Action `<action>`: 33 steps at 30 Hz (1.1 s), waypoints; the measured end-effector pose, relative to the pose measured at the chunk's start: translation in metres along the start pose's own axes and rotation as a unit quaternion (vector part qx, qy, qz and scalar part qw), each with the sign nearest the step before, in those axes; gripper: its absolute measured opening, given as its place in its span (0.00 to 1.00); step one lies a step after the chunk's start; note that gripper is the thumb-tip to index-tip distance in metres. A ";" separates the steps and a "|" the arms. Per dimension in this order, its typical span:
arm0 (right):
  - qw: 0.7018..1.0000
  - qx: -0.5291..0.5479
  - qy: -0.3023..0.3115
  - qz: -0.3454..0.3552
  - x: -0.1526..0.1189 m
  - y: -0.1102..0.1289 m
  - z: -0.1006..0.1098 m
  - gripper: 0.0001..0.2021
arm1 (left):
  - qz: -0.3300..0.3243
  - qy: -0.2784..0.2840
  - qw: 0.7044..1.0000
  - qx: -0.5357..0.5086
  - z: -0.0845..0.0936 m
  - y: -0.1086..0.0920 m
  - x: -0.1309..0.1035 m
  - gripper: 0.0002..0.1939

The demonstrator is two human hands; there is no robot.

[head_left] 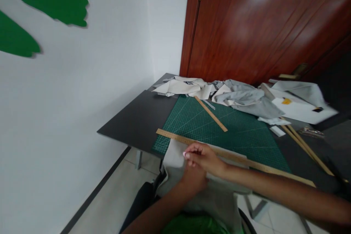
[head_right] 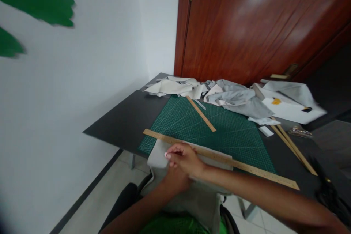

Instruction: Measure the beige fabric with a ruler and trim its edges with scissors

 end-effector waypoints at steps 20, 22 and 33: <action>0.933 -0.345 0.024 0.100 0.134 -0.014 0.012 0.17 | -0.001 0.092 0.995 0.049 0.029 -0.007 0.007 0.56; 0.930 -0.352 0.025 0.099 0.136 -0.016 0.013 0.17 | -0.003 0.089 0.995 0.048 0.031 -0.008 0.007 0.57; 0.917 -0.377 0.063 0.112 0.138 -0.018 0.018 0.17 | -0.012 0.062 0.996 0.060 0.026 -0.007 0.009 0.58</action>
Point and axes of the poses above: each hand's wrist, its own x-axis towards the middle knuckle, its own z-axis out of the back of the hand, y = z × x, the point moved 3 cm from there along x, towards the middle knuckle, and after that the axes turned 12 degrees about -x, right-handed, at the moved point
